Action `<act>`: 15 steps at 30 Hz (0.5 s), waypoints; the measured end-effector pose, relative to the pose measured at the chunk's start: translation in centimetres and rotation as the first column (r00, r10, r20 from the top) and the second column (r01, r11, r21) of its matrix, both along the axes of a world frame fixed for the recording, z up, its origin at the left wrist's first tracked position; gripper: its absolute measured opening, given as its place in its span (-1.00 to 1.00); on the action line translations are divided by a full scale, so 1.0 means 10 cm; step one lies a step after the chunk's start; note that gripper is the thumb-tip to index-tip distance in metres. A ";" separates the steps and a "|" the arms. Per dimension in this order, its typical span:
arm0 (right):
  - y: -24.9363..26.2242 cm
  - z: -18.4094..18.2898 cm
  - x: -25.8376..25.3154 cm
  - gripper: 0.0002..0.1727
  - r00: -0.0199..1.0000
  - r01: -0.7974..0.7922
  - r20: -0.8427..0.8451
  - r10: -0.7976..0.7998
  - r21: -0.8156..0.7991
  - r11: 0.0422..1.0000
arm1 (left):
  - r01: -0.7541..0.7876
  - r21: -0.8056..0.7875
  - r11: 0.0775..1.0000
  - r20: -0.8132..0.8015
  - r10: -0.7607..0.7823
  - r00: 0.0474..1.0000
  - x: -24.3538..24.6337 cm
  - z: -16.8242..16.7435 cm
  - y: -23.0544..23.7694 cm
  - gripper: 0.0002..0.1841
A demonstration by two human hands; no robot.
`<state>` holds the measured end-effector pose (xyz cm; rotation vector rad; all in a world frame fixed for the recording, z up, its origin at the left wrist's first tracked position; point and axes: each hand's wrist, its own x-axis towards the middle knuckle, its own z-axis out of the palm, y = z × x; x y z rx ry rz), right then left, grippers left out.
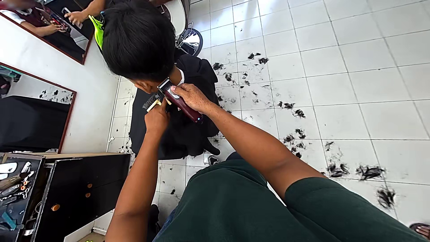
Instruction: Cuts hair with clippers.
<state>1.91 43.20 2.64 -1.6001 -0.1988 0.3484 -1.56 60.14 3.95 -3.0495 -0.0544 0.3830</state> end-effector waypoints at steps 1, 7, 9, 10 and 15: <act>-0.01 0.01 0.00 -0.49 1.000 -0.001 -0.016 0.001 -0.019 1.000 | 0.003 -0.001 1.000 0.000 -0.003 1.000 0.00 0.00 0.00 -0.34; -0.03 -0.01 0.00 -0.49 1.000 0.010 0.015 -0.010 0.011 1.000 | 0.006 -0.001 1.000 0.001 -0.006 1.000 0.00 0.01 0.00 -0.33; -0.05 0.01 0.00 -0.49 1.000 0.008 -0.019 -0.009 -0.036 0.999 | 0.007 0.010 1.000 -0.007 -0.007 1.000 0.00 0.01 0.00 -0.27; -0.06 0.01 0.01 -0.49 0.999 0.009 -0.032 -0.010 -0.050 0.999 | 0.004 0.016 1.000 -0.012 -0.004 1.000 0.01 0.00 0.00 -0.24; -0.06 -0.02 0.03 -0.51 1.000 0.007 -0.020 -0.006 0.069 0.998 | 0.011 -0.010 1.000 0.005 -0.010 1.000 0.01 -0.01 0.00 -0.25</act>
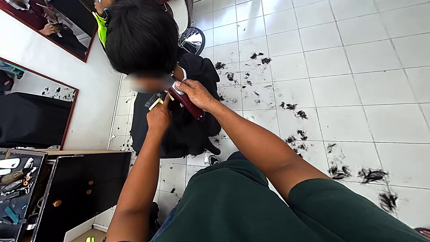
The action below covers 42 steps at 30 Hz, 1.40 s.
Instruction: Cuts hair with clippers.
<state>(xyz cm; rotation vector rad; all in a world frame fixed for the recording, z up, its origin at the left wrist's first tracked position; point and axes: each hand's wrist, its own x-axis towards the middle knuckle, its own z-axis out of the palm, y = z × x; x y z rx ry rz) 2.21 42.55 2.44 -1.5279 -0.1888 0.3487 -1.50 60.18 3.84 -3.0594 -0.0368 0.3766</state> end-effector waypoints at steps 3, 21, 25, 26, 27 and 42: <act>-0.03 0.02 0.01 -0.48 0.999 -0.006 -0.038 0.003 -0.079 0.997 | 0.002 -0.006 1.000 -0.005 -0.002 1.000 0.00 0.01 0.01 -0.21; -0.50 -0.33 -0.22 -0.57 0.995 0.102 -0.012 -0.102 0.222 0.970 | 0.302 -0.358 0.883 0.331 -0.182 0.926 -0.20 -0.15 0.17 -0.45; -0.66 -0.58 -0.35 -0.34 0.946 0.294 -0.235 -0.225 0.323 0.899 | 0.286 -0.692 0.663 0.050 -0.352 0.935 -0.01 0.27 -0.10 -0.66; -0.66 -0.57 -0.38 -0.30 0.939 0.293 -0.266 -0.219 0.278 0.915 | 0.325 -0.736 0.594 0.115 -0.363 0.925 0.06 0.35 -0.19 -0.70; -0.66 -0.55 -0.41 -0.29 0.935 0.273 -0.291 -0.201 0.233 0.933 | 0.337 -0.757 0.560 0.168 -0.332 0.928 0.14 0.42 -0.28 -0.70; -0.28 -0.11 -0.29 -0.52 0.943 0.237 -0.268 -0.197 0.125 0.963 | 0.228 -0.456 0.860 0.230 -0.134 0.964 -0.10 0.07 -0.16 -0.52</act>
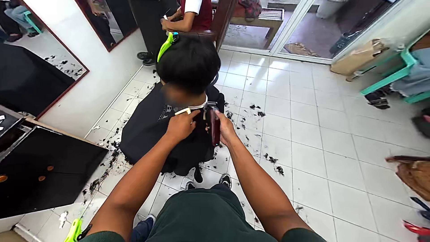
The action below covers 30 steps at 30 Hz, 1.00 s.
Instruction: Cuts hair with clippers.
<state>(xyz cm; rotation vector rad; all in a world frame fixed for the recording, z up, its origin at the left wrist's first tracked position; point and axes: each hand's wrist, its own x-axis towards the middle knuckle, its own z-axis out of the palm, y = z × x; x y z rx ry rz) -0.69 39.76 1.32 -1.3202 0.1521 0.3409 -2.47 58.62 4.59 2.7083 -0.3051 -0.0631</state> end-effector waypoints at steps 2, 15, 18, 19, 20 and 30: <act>0.05 0.03 0.06 -0.49 0.998 -0.043 0.044 0.046 -0.074 0.996 | -0.066 0.146 0.987 -0.011 0.068 0.998 -0.02 -0.08 0.02 -0.28; 0.23 0.07 0.21 -0.46 0.985 -0.045 0.152 0.088 -0.266 0.963 | -0.116 0.354 0.928 -0.167 0.185 0.969 0.06 -0.10 0.01 -0.15; 0.23 0.10 0.26 -0.48 0.985 -0.062 0.139 0.104 -0.276 0.959 | -0.113 0.347 0.931 -0.174 0.182 0.968 0.07 -0.09 0.02 -0.14; 0.23 0.10 0.26 -0.49 0.983 -0.056 0.154 0.101 -0.276 0.960 | -0.110 0.346 0.932 -0.176 0.179 0.968 0.07 -0.08 0.02 -0.15; 0.24 0.10 0.26 -0.50 0.981 -0.047 0.169 0.097 -0.275 0.960 | -0.108 0.342 0.934 -0.179 0.178 0.968 0.07 -0.09 0.02 -0.15; 0.24 0.12 0.24 -0.52 0.975 -0.054 0.190 0.113 -0.288 0.956 | -0.112 0.325 0.939 -0.179 0.177 0.968 0.07 -0.12 0.05 -0.14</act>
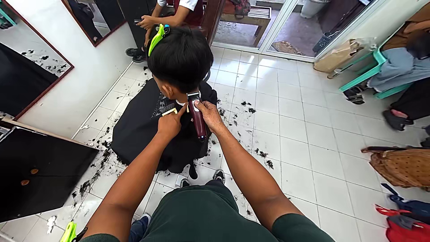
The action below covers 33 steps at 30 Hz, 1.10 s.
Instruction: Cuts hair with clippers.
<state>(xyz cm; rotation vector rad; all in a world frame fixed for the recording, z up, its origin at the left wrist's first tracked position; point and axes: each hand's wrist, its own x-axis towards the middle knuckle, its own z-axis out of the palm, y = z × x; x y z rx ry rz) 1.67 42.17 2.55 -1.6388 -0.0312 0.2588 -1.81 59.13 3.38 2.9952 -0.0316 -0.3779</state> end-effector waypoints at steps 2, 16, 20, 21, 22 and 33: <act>-0.01 0.01 0.01 -0.47 0.999 -0.006 -0.037 0.004 -0.043 0.999 | 0.001 0.009 1.000 -0.014 -0.001 1.000 0.00 -0.01 0.01 -0.12; -0.49 -0.42 -0.50 -0.36 0.984 0.144 -0.161 -0.074 0.485 0.862 | 0.231 -0.707 0.668 0.069 -0.260 0.963 -0.01 0.24 0.03 -0.69; -0.48 -0.38 -0.55 -0.65 0.973 0.150 -0.218 -0.071 0.374 0.915 | 0.297 -0.759 0.580 0.175 -0.259 0.950 0.23 0.47 -0.12 -0.73; -0.47 -0.36 -0.56 -0.56 0.974 0.155 -0.213 -0.083 0.350 0.924 | 0.240 -0.734 0.635 0.086 -0.264 0.961 0.24 0.47 -0.12 -0.73; -0.46 -0.32 -0.56 -0.42 0.974 0.166 -0.203 -0.101 0.335 0.928 | 0.214 -0.677 0.704 0.020 -0.274 0.962 0.22 0.45 -0.11 -0.73; -0.16 0.01 -0.32 -0.66 0.988 0.076 -0.140 -0.063 0.092 0.993 | 0.058 -0.110 0.992 0.200 -0.036 0.979 -0.06 -0.13 0.12 -0.18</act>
